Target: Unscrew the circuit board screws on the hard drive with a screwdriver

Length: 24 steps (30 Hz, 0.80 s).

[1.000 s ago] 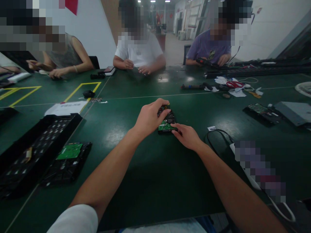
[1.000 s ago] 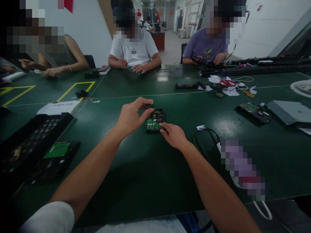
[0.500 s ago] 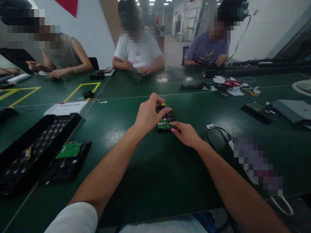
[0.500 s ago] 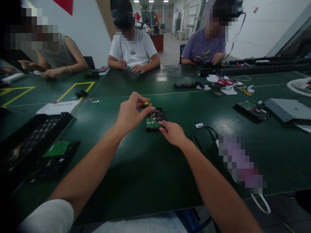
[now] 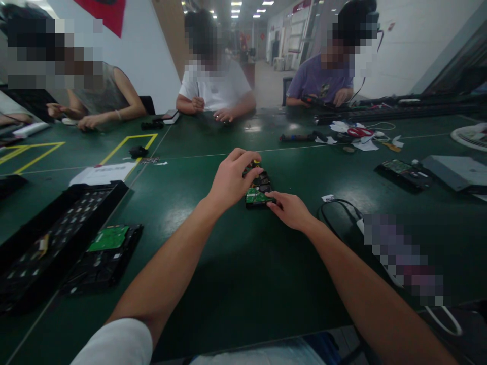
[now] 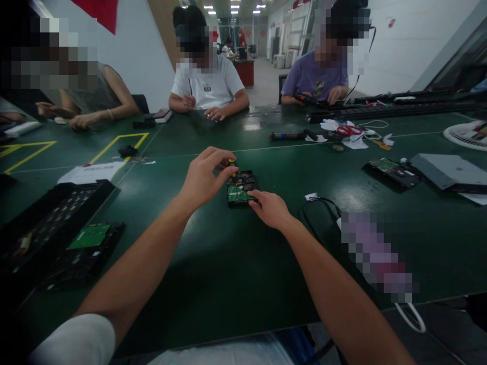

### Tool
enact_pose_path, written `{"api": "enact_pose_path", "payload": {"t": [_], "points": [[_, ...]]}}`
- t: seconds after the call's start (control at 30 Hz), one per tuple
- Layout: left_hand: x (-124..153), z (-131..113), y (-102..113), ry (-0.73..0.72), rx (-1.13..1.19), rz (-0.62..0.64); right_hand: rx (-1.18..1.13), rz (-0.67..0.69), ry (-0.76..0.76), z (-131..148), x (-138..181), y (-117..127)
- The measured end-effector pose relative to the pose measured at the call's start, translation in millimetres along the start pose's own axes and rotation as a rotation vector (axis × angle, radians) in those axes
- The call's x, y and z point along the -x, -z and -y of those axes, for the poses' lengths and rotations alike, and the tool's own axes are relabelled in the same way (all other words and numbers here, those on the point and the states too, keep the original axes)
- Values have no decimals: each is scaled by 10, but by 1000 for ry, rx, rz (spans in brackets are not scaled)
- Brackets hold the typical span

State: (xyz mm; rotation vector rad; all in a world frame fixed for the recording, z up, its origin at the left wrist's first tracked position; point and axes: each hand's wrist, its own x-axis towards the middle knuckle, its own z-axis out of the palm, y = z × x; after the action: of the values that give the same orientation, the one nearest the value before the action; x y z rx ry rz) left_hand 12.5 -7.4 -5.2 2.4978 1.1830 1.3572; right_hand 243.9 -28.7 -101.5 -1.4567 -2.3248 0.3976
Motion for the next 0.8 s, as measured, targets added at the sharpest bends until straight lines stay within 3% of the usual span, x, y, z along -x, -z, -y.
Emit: {"api": "enact_pose_path", "payload": {"t": [0.17,0.53,0.63,0.8], "points": [[-2,-1,25,-15,-2,35,1,0,-3,1,0,2],[18,-33,-47,139,137,1,16,0,26,-36,-12,-15],[23,-29,-61,130,176,7,22,1,15,-17,-12,2],[13,-22,-38,64,46,28,21,10,9,22,-3,27]]}}
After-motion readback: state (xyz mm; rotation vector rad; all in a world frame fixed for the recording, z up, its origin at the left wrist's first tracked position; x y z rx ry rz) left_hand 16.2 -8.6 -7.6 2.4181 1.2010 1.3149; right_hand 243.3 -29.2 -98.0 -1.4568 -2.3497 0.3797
